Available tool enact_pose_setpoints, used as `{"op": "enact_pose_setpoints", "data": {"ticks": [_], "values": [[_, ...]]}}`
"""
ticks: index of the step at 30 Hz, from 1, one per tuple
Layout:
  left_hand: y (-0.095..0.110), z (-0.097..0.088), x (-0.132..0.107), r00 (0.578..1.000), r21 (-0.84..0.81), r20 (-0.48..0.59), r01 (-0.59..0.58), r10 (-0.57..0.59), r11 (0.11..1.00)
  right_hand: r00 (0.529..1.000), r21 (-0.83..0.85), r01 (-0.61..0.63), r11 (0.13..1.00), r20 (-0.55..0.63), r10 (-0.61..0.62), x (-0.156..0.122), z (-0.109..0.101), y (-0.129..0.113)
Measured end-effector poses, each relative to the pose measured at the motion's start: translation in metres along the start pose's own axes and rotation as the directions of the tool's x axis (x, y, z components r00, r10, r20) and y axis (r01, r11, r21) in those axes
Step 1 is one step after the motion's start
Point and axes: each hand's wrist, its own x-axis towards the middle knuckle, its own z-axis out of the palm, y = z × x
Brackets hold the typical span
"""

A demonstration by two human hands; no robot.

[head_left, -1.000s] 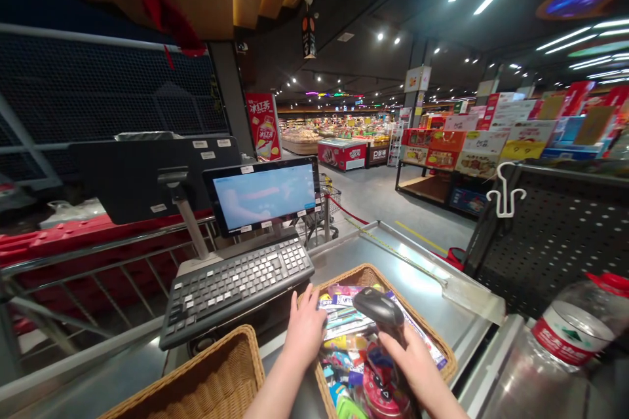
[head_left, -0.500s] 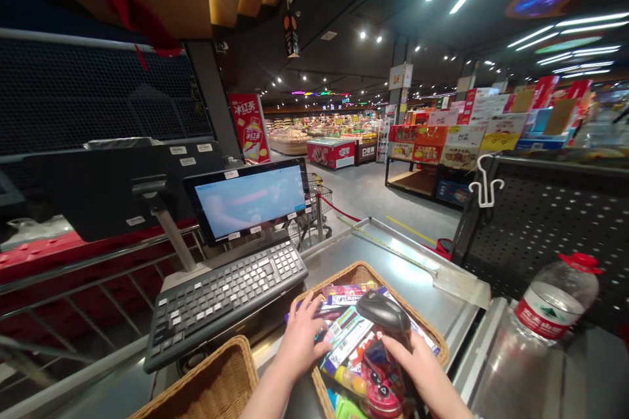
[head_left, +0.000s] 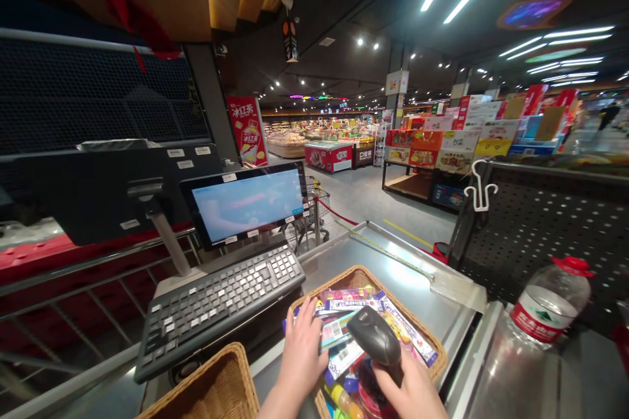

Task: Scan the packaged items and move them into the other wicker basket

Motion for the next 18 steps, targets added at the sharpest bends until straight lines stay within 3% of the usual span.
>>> {"op": "enact_pose_setpoints", "data": {"ticks": [4,8,12,16,18], "values": [[0.003,-0.028,0.001,0.969,0.051,-0.207,-0.127,0.135,0.991,0.998,-0.055,0.056,0.997,0.007,-0.055,-0.002,0.005,-0.006],[0.004,-0.06,0.0,0.917,0.11,-0.353,-0.159,0.188,0.981,0.995,-0.035,0.075,0.997,0.065,-0.073,-0.002,0.008,-0.016],[-0.002,-0.078,-0.005,0.873,0.157,-0.443,-0.15,0.206,0.976,0.992,-0.012,0.111,0.994,0.059,-0.11,-0.001,0.016,-0.027],[-0.013,-0.089,-0.011,0.861,0.176,-0.484,-0.079,0.156,0.981,0.986,-0.015,0.141,0.99,0.088,-0.14,0.005,0.023,-0.046],[-0.019,-0.094,-0.014,0.859,0.186,-0.494,-0.044,0.132,0.982,0.97,0.005,0.217,0.976,0.113,-0.217,0.008,0.025,-0.059]]}}
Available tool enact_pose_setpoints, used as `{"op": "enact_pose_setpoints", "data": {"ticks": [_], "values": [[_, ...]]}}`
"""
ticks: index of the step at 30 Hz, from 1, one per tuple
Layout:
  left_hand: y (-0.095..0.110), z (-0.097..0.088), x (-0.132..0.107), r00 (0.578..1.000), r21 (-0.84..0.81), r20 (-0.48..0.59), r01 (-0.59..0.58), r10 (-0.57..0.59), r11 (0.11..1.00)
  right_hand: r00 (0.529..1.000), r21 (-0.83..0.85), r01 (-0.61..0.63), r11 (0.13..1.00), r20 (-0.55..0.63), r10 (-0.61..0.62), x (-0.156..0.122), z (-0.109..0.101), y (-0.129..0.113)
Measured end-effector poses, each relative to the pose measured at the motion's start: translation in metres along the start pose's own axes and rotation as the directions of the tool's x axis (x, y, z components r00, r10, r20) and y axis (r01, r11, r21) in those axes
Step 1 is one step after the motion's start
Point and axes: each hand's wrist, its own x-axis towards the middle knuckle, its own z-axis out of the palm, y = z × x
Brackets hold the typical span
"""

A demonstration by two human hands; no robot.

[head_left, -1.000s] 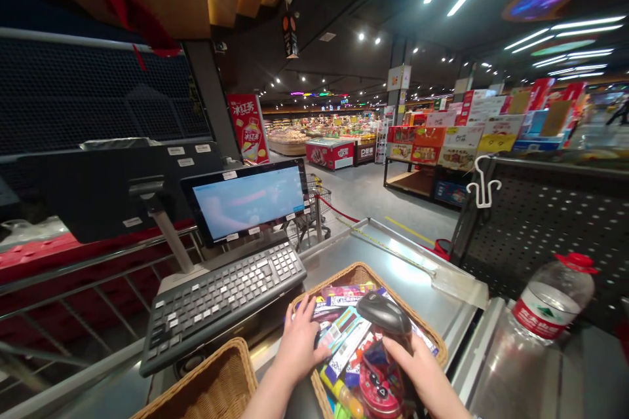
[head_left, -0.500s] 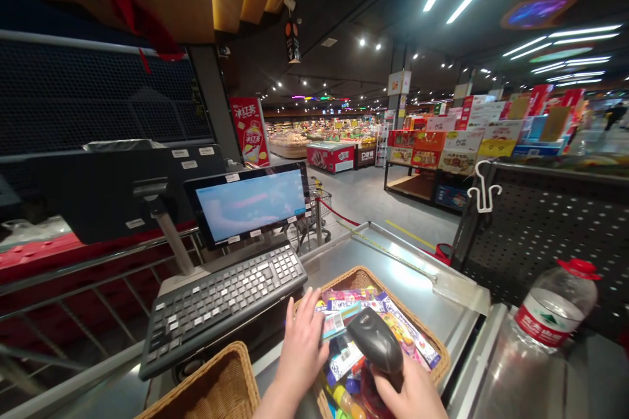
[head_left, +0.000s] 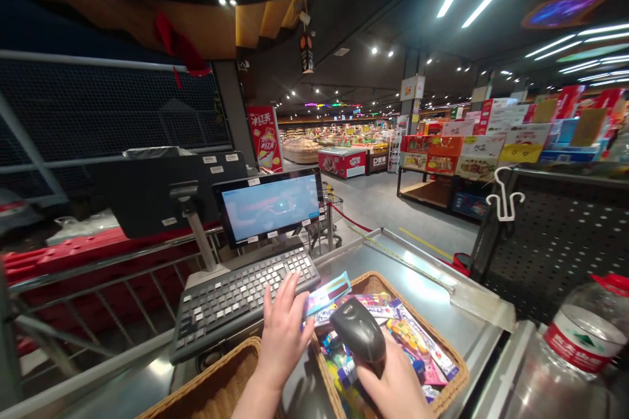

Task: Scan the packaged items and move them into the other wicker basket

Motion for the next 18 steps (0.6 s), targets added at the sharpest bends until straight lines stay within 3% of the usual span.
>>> {"op": "enact_pose_setpoints", "data": {"ticks": [4,11,18], "values": [[-0.011,-0.012,-0.003,0.999,0.034,-0.023,0.046,-0.046,0.998,0.991,0.048,0.129,0.99,0.031,-0.131,0.008,0.005,-0.019],[-0.024,-0.025,-0.015,0.997,0.066,-0.032,0.072,-0.07,0.995,0.986,0.008,0.068,0.998,0.155,-0.068,0.002,0.023,-0.027],[-0.037,-0.04,-0.026,0.994,0.094,-0.055,0.1,-0.095,0.991,0.982,-0.018,0.082,0.996,0.17,-0.078,0.004,0.028,-0.041]]}}
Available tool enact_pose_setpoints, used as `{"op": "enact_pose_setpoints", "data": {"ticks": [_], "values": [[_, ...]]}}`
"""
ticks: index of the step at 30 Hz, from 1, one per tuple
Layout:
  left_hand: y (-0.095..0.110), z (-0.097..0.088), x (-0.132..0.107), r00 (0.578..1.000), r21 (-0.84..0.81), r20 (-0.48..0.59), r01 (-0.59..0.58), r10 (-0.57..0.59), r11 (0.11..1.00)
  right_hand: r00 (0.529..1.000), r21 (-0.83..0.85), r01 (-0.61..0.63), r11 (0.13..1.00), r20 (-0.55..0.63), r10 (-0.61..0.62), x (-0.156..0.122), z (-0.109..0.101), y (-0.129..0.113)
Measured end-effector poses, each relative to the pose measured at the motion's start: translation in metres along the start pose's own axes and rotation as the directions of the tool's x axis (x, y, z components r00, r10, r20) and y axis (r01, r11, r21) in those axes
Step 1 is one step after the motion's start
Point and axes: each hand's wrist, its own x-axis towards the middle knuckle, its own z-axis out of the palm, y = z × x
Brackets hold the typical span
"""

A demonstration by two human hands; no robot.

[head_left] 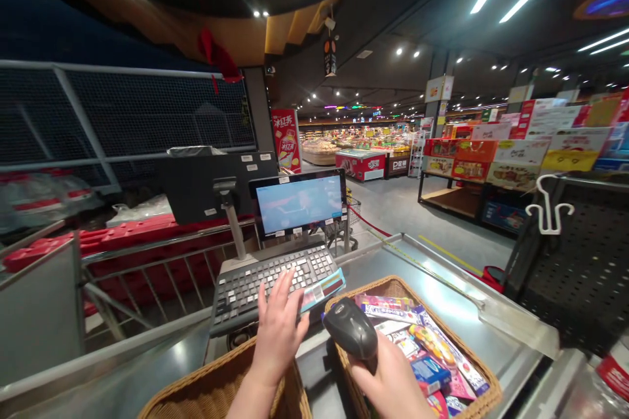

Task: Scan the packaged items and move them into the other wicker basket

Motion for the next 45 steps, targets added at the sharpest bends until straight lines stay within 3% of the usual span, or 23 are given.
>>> {"op": "enact_pose_setpoints", "data": {"ticks": [6,14,19,24,29,36,41,45], "values": [[-0.013,-0.014,-0.01,1.0,0.026,0.016,0.025,-0.026,0.999,0.996,0.033,0.061,0.998,0.061,-0.063,-0.001,0.004,-0.011],[-0.026,-0.033,-0.026,0.998,0.033,-0.028,0.063,-0.062,0.997,0.991,0.092,0.051,0.994,0.116,-0.062,-0.006,0.02,-0.018],[-0.034,-0.042,-0.037,0.996,0.039,0.01,0.093,-0.094,0.995,0.991,0.07,0.04,0.997,0.126,-0.049,-0.006,0.029,-0.024],[-0.044,-0.05,-0.061,0.99,0.046,0.061,0.121,-0.124,0.992,0.986,0.011,0.019,1.0,0.168,-0.02,-0.011,0.033,-0.03],[-0.051,-0.062,-0.1,0.971,0.067,0.192,0.129,-0.139,0.989,0.981,0.016,0.005,1.0,0.196,-0.008,-0.016,0.037,-0.03],[-0.04,-0.079,-0.157,0.89,-0.006,0.421,0.194,-0.174,0.981,0.961,-0.014,-0.036,0.999,0.275,0.038,-0.027,0.048,-0.018],[-0.036,-0.081,-0.189,0.771,-0.027,0.598,0.293,-0.219,0.956,0.949,-0.005,-0.065,0.998,0.309,0.063,-0.032,0.053,-0.019],[-0.036,-0.082,-0.201,0.668,0.012,0.703,0.335,-0.246,0.942,0.948,0.016,-0.075,0.997,0.311,0.067,-0.031,0.051,-0.018]]}}
